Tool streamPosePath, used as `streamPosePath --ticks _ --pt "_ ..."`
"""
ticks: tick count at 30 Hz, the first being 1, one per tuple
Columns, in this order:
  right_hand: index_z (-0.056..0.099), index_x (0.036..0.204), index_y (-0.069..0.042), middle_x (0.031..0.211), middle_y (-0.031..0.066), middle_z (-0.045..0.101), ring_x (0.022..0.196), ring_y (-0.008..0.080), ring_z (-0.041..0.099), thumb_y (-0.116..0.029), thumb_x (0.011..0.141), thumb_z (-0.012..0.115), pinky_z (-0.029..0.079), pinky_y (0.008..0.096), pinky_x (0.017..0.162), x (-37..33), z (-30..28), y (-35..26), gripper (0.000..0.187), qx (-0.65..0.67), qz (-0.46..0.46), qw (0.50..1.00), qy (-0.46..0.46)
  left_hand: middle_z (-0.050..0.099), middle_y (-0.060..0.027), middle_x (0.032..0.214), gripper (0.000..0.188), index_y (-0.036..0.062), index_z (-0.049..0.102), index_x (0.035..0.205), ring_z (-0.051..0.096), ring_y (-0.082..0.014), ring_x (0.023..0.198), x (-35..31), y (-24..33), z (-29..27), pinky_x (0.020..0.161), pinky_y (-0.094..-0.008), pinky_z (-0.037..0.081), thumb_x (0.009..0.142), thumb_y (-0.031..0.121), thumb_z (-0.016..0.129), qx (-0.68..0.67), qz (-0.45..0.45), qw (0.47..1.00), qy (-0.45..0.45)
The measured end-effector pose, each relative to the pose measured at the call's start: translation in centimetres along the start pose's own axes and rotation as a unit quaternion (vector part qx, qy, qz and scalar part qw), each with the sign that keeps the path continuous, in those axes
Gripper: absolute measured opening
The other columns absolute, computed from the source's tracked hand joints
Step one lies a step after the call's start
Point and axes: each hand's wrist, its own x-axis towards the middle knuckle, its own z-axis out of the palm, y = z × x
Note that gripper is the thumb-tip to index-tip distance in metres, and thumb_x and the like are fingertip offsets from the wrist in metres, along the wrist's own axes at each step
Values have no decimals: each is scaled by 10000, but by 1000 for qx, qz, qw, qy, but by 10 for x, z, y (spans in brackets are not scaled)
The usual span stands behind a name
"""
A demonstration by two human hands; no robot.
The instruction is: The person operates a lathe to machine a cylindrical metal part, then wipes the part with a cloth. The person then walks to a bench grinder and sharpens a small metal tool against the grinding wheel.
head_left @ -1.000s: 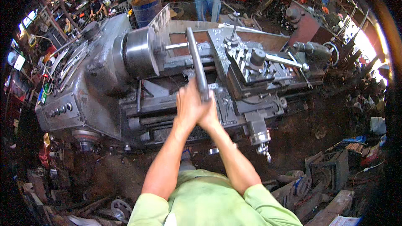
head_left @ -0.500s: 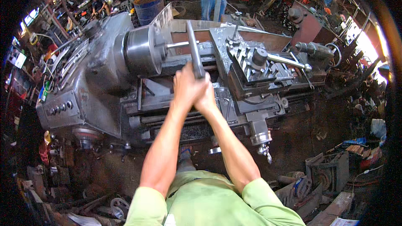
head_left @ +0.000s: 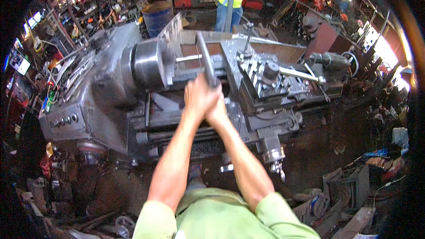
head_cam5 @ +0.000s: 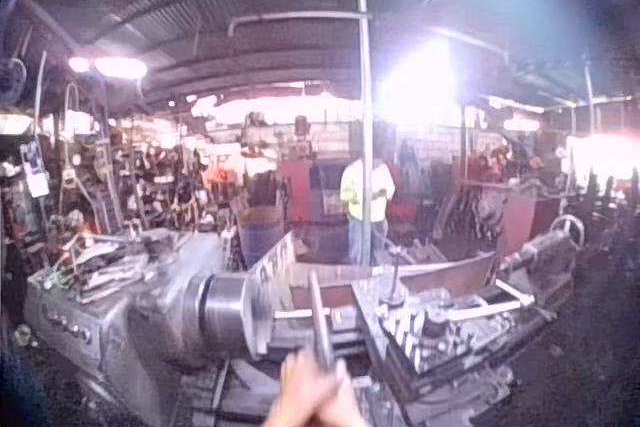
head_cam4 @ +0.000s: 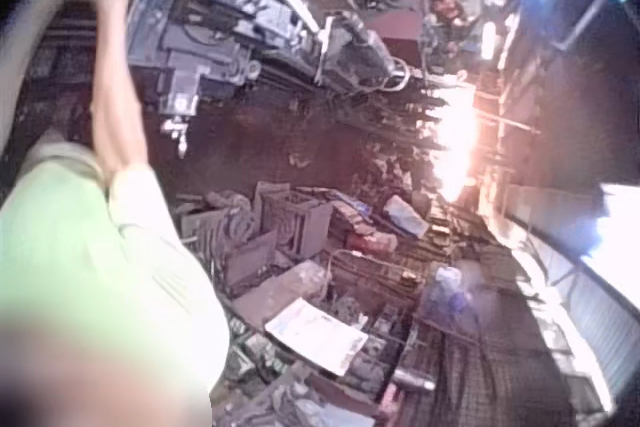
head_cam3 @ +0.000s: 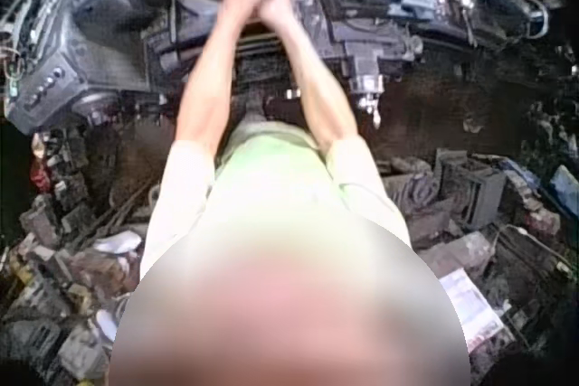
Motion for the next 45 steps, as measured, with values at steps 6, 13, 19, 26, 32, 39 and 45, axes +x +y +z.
streamPosePath --ticks 6,13,19,26,32,39,45 --pt "435 1345 15 1064 176 671 1034 290 652 -202 740 762 496 375 898 -39 -4 11 721 -167 -28 985 -43 662 -248 769 635 61 508 1295 651 -455 748 -48 -20 4 740 -540 529 719 244 705 -129 -17 991 -35" --pt "602 1022 17 928 226 678 936 304 674 -204 783 695 509 408 804 28 4 0 339 -106 30 994 -22 669 -265 766 321 -20 659 838 678 -413 811 28 -6 0 731 -475 536 727 280 638 -89 -61 994 -29" --pt "474 1331 -6 1150 217 647 1103 312 628 -255 737 760 486 383 915 -47 -9 -16 704 -161 89 981 -59 655 -260 768 479 24 561 1114 650 -456 749 -55 0 -9 712 -529 531 732 282 691 -103 -8 994 -27" --pt "591 1007 2 880 80 668 850 100 557 -119 807 704 497 337 732 3 4 16 259 -124 85 988 -22 660 -230 735 313 10 630 931 671 -403 727 -4 -14 11 655 -453 525 747 263 641 -61 -17 998 6" --pt "600 1078 6 910 198 689 906 296 675 -182 785 709 516 391 774 -67 -20 -27 364 49 -38 994 88 678 -230 800 545 14 545 1168 676 -413 788 -73 57 -40 724 -497 542 699 197 756 -92 17 996 -10" --pt "581 1133 12 865 156 677 837 250 655 -174 792 710 514 363 736 -150 -65 -23 410 155 13 982 104 629 -289 1039 902 -95 336 1400 662 -409 913 -154 97 -52 817 -436 545 653 146 782 -113 136 979 -97" --pt "565 1181 18 825 121 666 778 210 637 -168 798 711 513 340 703 -167 -75 -20 450 184 15 974 130 621 -281 1020 884 -99 330 1403 658 -392 899 -161 108 -49 823 -429 540 664 132 757 -134 137 974 -119"
